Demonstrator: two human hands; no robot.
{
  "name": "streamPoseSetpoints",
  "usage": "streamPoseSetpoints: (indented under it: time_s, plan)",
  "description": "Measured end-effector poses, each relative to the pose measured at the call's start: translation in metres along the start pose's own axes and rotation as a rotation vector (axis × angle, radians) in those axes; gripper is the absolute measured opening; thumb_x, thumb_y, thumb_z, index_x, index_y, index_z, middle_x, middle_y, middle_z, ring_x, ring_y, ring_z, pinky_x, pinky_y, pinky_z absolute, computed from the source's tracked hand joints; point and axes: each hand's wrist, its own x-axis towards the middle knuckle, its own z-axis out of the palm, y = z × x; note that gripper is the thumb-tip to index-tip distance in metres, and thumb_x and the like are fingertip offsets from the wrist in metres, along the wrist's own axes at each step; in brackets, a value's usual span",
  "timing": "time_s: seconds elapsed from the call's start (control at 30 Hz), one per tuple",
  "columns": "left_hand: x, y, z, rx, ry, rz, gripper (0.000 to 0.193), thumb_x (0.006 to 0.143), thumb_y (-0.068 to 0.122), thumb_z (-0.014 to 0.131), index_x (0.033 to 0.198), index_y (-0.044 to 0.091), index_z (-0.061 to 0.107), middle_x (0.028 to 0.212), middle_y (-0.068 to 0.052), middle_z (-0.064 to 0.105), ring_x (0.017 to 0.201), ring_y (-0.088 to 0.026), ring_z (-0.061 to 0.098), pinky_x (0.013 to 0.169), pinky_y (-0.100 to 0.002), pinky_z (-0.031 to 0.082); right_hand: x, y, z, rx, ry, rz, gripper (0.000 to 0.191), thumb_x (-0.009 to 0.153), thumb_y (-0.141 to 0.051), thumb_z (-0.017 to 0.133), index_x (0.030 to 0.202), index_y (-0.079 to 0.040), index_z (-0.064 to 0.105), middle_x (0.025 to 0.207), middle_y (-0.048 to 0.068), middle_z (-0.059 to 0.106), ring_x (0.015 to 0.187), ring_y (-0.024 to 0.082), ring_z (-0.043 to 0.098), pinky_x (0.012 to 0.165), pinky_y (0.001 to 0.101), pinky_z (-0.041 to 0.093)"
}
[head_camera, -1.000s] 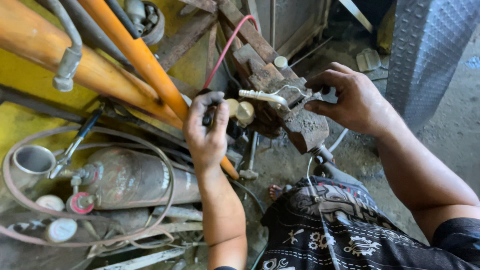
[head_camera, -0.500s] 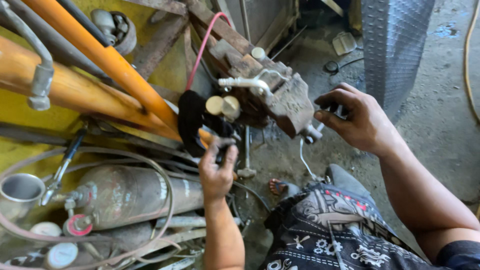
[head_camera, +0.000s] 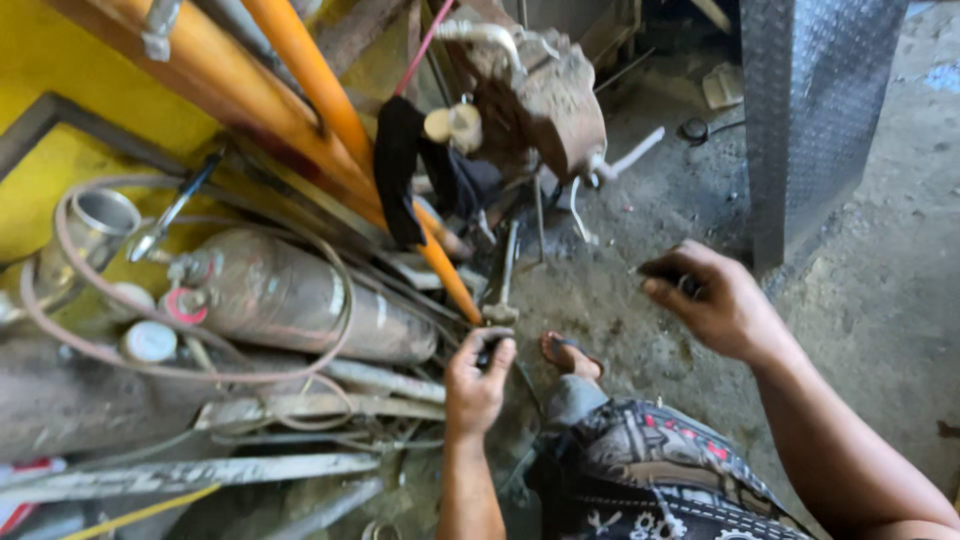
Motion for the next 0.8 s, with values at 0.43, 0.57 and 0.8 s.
streamPoseSetpoints:
  time_s: [0.43,0.57,0.8]
  plan:
    - [-0.27,-0.032,-0.082,-0.289,0.317,-0.418,0.034,0.096,0.019,0.056,0.129,0.012,0.061,0.087,-0.006,0.07,0.047,-0.011,0.049,0.039,-0.025,0.038,-0.135,-0.029,0.125,0.005,-0.462,-0.204,0.027,0.088,-0.028,0.07,0.104,-0.006,0.075,0.098,0.014,0.073,0.093,0.031,0.071,0.082,0.0409,0.055]
    - [-0.343,-0.064,-0.129,-0.247,0.421,-0.417,0.034,0.097,0.016,0.06,0.13,0.01,0.056,0.073,-0.007,0.063,0.043,-0.008,0.042,0.035,-0.025,0.031,-0.171,-0.056,0.163,-0.002,-0.497,-0.305,0.027,0.088,-0.026,0.07,0.103,-0.005,0.074,0.098,0.015,0.073,0.094,0.034,0.07,0.083,0.0427,0.054]
    - [-0.482,-0.07,-0.209,-0.097,0.492,-0.238,0.039,0.091,0.011,0.067,0.13,0.009,0.065,0.071,-0.001,0.061,0.042,-0.005,0.039,0.037,-0.022,0.029,-0.275,-0.126,0.266,0.008,-0.585,-0.356,0.029,0.088,-0.028,0.071,0.104,-0.004,0.073,0.098,0.018,0.071,0.092,0.036,0.068,0.082,0.0444,0.054]
